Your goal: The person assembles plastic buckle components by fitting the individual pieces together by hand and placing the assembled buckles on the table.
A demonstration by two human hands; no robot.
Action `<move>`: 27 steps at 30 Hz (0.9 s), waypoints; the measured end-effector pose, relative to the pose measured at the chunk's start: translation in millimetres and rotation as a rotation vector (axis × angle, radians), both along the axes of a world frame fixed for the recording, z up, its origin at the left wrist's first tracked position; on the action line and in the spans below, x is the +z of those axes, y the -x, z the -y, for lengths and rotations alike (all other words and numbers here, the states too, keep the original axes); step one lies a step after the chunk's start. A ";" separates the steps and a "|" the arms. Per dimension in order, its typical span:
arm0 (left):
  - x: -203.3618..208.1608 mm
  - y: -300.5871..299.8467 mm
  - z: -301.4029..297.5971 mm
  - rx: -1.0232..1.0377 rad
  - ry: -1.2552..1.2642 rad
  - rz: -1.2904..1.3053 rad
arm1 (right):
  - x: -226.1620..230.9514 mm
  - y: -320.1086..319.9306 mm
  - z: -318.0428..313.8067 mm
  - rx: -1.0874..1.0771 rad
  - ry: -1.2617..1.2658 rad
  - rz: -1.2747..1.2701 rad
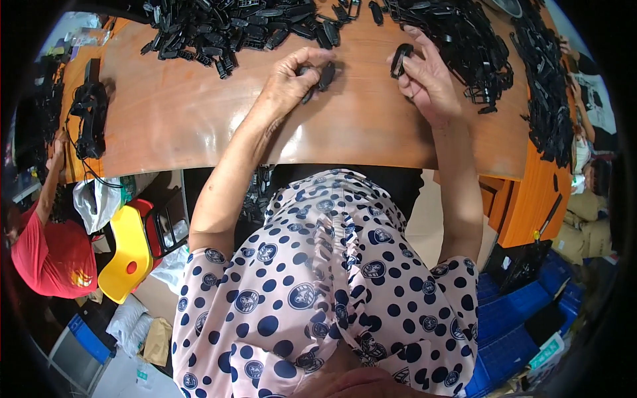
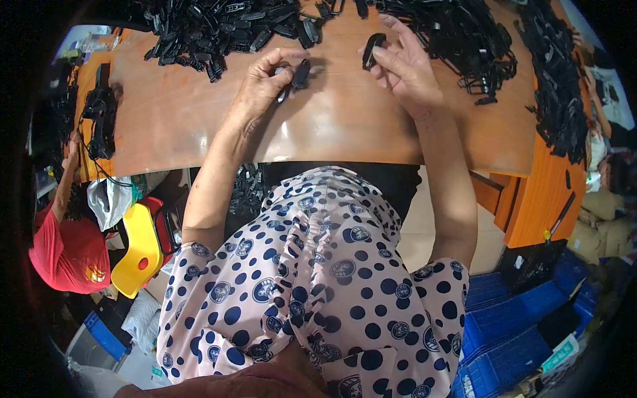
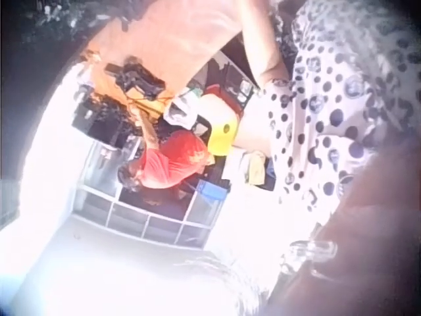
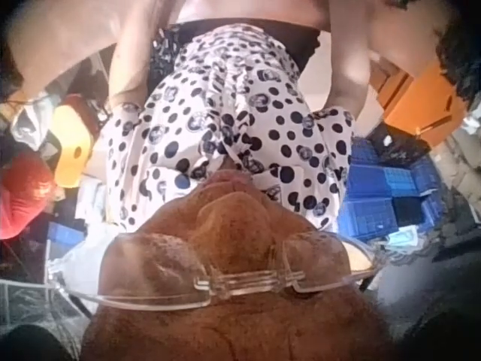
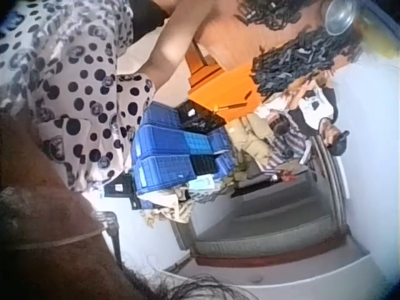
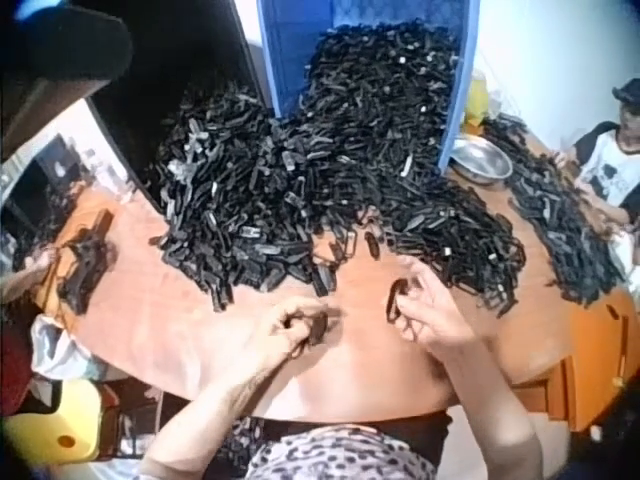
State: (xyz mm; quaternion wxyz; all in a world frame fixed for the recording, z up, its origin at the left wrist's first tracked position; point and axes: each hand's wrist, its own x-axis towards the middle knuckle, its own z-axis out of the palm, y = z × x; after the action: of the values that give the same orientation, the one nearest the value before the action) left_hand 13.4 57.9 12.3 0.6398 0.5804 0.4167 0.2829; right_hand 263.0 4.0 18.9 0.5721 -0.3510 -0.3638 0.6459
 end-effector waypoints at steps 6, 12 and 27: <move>22.8 -22.2 25.4 -0.016 0.665 0.562 | 5.6 17.4 34.0 -0.049 -0.015 -0.136; 22.6 -41.4 50.7 0.069 0.157 0.380 | 19.6 31.7 51.5 -0.169 -0.002 -0.122; 30.8 -38.2 56.4 0.048 -0.773 -0.103 | 23.2 35.6 56.3 -0.188 -0.001 -0.103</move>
State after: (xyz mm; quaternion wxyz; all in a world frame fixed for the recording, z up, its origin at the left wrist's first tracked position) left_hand 51.5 1.5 43.1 0.3454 0.7822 0.3246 0.4043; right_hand 227.4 -52.3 42.1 0.6483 -0.3494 -0.2998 0.6064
